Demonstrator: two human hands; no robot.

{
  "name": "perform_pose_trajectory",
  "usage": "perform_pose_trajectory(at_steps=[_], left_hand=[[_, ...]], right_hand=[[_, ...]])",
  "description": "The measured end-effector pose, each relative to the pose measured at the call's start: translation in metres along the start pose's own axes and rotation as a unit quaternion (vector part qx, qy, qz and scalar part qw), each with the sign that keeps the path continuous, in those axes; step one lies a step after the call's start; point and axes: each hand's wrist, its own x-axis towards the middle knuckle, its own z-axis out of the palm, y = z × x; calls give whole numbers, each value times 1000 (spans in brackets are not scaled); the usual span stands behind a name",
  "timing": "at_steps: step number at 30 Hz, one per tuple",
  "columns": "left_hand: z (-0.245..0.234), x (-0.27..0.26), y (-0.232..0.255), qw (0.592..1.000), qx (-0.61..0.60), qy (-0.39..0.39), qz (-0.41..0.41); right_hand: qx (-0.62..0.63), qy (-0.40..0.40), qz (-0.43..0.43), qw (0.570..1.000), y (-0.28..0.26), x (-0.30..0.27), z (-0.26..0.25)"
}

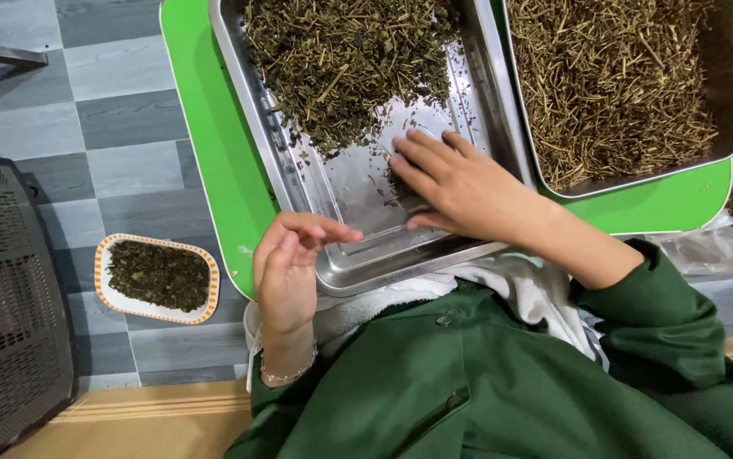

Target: Sorting dried tea leaves by hand to remove stems and debris

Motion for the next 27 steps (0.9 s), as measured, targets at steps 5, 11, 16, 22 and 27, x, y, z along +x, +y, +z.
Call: perform_pose_trajectory(at_steps=[5, 11, 16, 22, 27], left_hand=[[11, 26, 24, 974, 216, -57, 20], [0, 64, 30, 848, 477, -200, 117], [6, 87, 14, 703, 635, -278, 156], [10, 90, -21, 579, 752, -245, 195], [20, 77, -26, 554, 758, -255, 230]], right_hand=[[86, -14, -31, 996, 0, -6, -17], [24, -7, 33, 999, 13, 3, -3], [44, -35, 10, 998, -5, 6, -4], [132, -29, -14, 991, 1, -5, -18], [98, -18, 2, 995, -2, -7, 6]])
